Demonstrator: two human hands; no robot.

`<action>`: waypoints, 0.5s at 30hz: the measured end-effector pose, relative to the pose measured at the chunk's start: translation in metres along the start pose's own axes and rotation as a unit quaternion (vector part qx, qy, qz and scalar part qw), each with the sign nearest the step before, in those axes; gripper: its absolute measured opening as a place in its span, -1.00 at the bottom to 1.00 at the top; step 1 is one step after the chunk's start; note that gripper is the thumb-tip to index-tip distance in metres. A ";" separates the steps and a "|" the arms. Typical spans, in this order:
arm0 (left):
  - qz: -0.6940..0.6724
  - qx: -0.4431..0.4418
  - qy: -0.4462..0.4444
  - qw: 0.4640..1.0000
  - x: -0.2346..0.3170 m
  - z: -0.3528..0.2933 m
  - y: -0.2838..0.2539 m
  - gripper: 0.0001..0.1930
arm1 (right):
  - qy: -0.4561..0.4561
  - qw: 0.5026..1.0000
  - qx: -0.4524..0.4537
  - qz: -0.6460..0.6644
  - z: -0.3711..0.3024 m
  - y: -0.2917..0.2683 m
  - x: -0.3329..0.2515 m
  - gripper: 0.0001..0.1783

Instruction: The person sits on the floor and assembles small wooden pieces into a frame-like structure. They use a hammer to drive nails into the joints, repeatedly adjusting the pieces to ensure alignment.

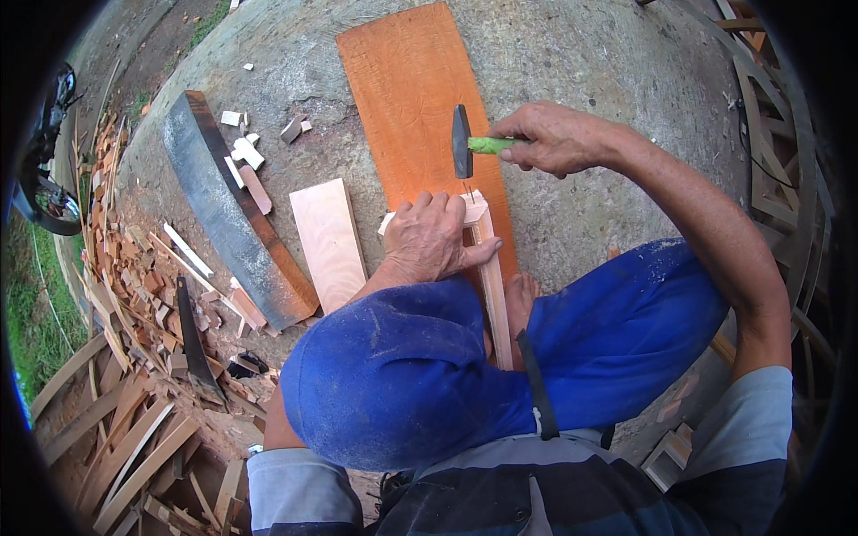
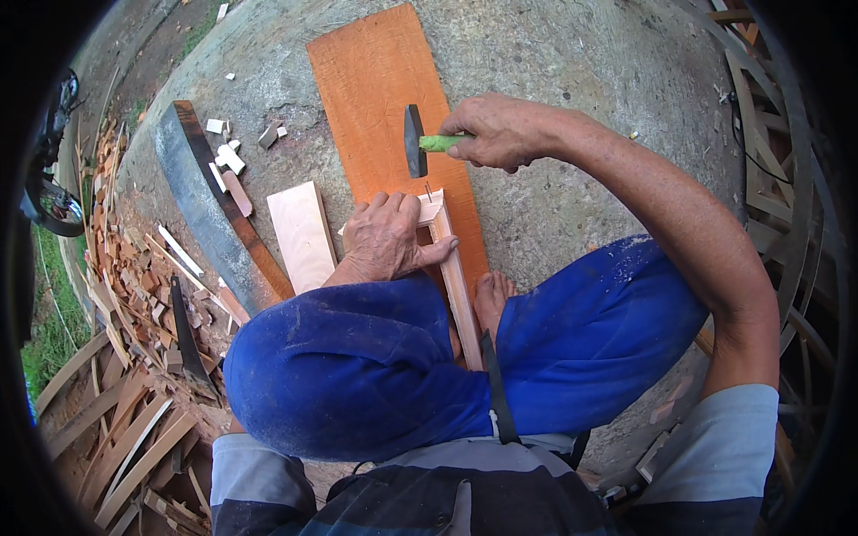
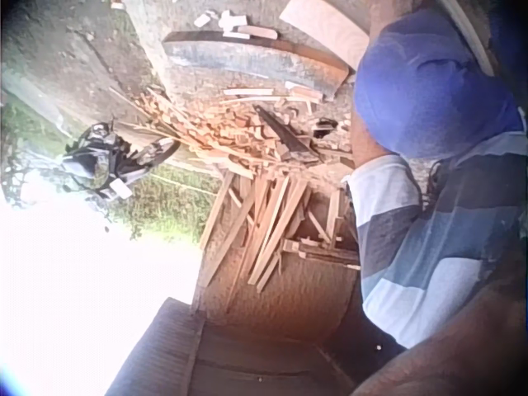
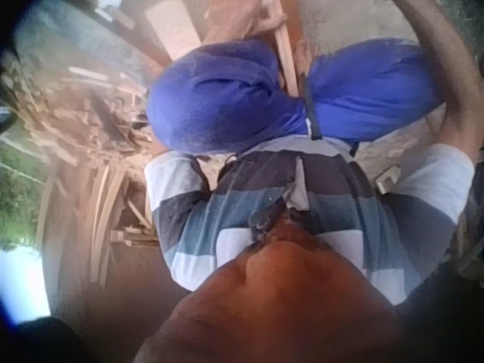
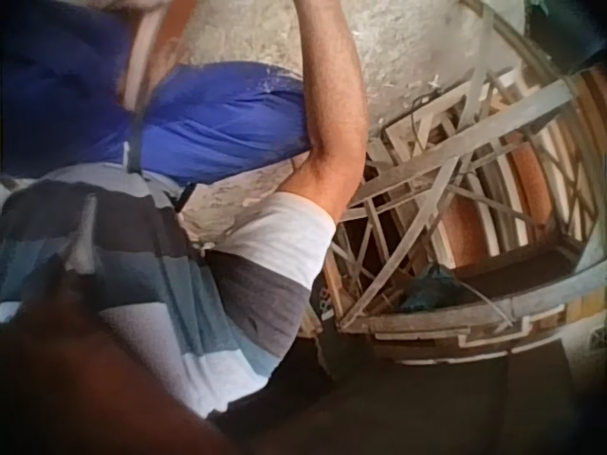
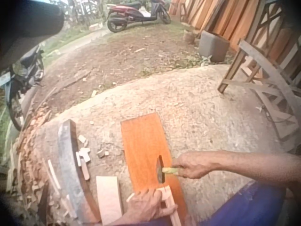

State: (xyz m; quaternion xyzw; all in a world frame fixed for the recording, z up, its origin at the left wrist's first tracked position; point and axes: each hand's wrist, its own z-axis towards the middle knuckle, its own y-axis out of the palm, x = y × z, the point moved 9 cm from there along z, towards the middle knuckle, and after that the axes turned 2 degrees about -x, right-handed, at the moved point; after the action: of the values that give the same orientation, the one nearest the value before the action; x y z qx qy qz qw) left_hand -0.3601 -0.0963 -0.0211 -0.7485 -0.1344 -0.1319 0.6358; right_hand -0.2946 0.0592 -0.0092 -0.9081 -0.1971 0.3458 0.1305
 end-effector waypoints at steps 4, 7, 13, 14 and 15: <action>-0.003 0.010 -0.001 1.000 0.000 0.000 -0.001 -0.25 | -0.115 0.986 0.019 -0.123 0.006 -0.011 -0.025 -0.66; -0.005 0.008 0.001 1.000 -0.001 0.000 0.000 -0.26 | -0.088 0.985 0.016 -0.147 0.008 -0.019 -0.026 -0.67; -0.013 0.014 -0.004 1.000 -0.001 0.000 0.002 -0.27 | -0.065 0.986 -0.002 -0.156 0.017 -0.012 -0.028 -0.65; -0.011 0.023 0.000 1.000 -0.001 -0.001 0.000 -0.27 | -0.067 0.984 -0.050 -0.159 0.018 -0.001 -0.025 -0.65; -0.009 0.031 0.004 0.999 0.000 -0.001 -0.001 -0.27 | -0.047 0.986 -0.038 -0.156 0.020 -0.003 -0.020 -0.68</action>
State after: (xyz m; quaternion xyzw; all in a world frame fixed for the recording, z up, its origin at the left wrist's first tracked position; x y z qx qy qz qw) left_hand -0.3605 -0.0968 -0.0197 -0.7268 -0.1427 -0.1366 0.6578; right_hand -0.3226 0.0546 -0.0111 -0.8531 -0.3555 0.3556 0.1394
